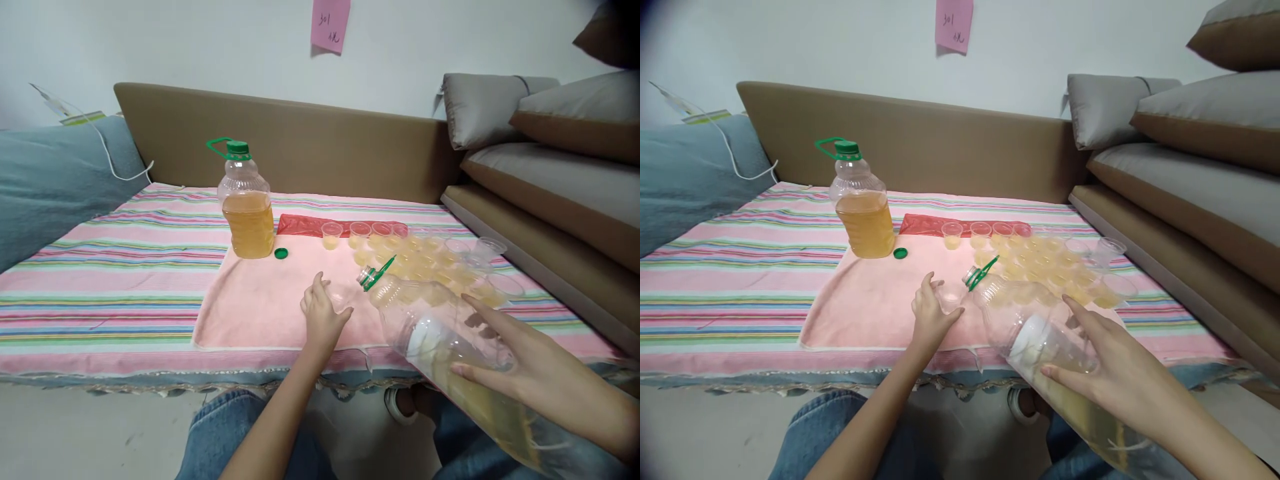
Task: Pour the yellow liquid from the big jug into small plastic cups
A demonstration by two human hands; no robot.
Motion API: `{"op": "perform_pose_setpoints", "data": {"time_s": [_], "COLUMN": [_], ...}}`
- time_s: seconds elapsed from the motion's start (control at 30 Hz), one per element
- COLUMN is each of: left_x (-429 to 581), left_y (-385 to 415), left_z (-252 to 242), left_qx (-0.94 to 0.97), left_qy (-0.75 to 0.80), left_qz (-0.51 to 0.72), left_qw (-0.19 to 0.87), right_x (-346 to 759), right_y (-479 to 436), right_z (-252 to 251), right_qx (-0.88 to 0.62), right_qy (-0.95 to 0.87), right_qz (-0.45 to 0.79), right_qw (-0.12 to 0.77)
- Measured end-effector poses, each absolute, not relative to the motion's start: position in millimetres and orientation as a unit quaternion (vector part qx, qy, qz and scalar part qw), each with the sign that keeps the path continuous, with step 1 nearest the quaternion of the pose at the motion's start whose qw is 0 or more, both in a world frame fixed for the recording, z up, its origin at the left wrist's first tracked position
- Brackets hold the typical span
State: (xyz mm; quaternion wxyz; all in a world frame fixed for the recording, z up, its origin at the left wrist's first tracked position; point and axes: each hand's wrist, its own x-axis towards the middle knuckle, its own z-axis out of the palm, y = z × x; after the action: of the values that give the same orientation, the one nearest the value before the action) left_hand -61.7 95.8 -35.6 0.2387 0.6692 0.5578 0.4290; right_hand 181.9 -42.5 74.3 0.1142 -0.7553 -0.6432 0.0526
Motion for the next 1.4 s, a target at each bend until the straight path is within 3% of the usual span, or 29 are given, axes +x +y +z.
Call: {"op": "perform_pose_setpoints", "data": {"time_s": [0.37,0.5,0.6,0.7,0.9,1.4], "left_x": [-63.9,-67.2,-68.6,-64.6,-48.1,-35.3], "left_y": [96.7,82.2,64.9,50.5,36.8,29.9], "left_z": [-35.7,-26.6,-17.7,-14.4,-26.0,-26.3], "left_qx": [0.648,0.593,0.552,0.536,0.413,0.362], "left_qy": [0.575,0.574,0.528,0.457,0.373,0.348], "left_qz": [0.433,0.510,0.528,0.471,0.383,0.410], "left_qw": [0.251,0.244,0.371,0.531,0.737,0.761], "right_x": [182.3,181.7,183.3,186.4,194.9,191.6], "right_y": [-35.9,-34.5,-33.0,-32.6,-34.2,-31.1], "right_z": [80.2,82.8,80.6,76.9,69.5,83.0], "right_qx": [-0.719,-0.703,-0.704,-0.704,-0.692,-0.681], "right_qy": [-0.692,-0.707,-0.707,-0.708,-0.717,-0.724], "right_qz": [-0.021,-0.041,-0.043,-0.046,-0.080,-0.110], "right_qw": [0.065,0.057,0.049,0.036,0.026,0.011]}}
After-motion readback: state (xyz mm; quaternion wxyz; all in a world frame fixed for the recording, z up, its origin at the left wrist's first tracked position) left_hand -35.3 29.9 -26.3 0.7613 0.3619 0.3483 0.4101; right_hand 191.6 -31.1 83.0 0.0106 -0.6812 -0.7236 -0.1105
